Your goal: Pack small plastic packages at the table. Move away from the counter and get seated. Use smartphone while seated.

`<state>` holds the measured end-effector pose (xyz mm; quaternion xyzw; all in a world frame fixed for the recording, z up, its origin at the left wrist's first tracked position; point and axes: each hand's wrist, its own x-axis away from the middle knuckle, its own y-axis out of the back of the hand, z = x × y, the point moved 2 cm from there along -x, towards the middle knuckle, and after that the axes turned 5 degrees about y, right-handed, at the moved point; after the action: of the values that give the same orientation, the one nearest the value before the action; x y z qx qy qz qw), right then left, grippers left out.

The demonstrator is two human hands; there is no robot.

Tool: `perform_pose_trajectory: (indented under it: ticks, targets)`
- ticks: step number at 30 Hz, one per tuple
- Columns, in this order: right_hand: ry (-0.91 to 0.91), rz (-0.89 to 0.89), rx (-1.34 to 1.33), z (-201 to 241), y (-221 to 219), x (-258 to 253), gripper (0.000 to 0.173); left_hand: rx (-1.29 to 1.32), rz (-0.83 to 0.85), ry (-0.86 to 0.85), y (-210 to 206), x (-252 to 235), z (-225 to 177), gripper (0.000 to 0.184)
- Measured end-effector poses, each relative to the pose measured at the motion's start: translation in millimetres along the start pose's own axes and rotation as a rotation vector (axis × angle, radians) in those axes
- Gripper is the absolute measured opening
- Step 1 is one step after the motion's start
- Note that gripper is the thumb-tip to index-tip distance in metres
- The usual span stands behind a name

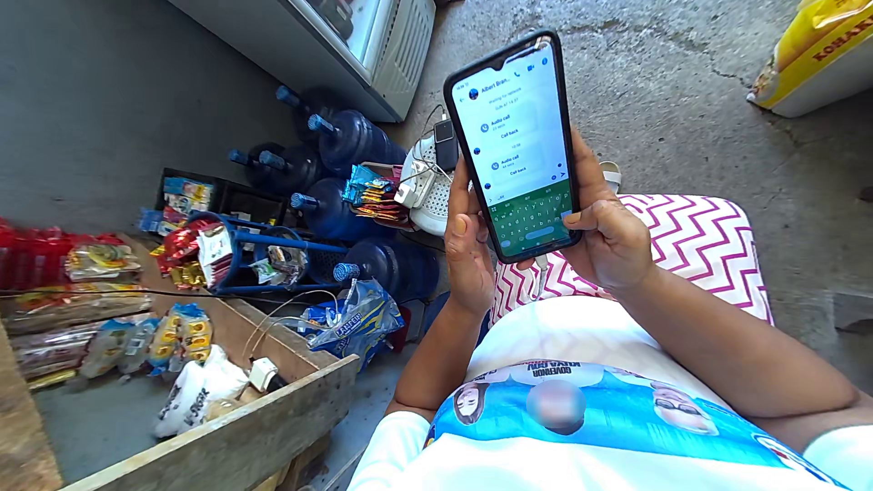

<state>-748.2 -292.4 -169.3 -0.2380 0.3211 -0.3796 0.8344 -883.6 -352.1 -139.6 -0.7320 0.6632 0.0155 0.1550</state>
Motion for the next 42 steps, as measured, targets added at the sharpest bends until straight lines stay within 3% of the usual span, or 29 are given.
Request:
perform_pose_trajectory:
  ticks: [20, 35, 42]
  targets:
    - [-0.006, 0.021, -0.04, 0.8, -0.2, 0.6, 0.076, -0.004, 0.007, 0.003, -0.3, 0.8, -2.4, 0.072]
    - [0.007, 0.004, -0.008, 2.2, -3.4, -0.3, 0.078, -0.017, 0.008, -0.06, -1.6, 0.2, -4.2, 0.06]
    - [0.011, -0.052, 0.111, 1.4, -8.5, 0.5, 0.083, -0.057, 0.001, -0.044, -3.1, 1.1, -3.2, 0.068]
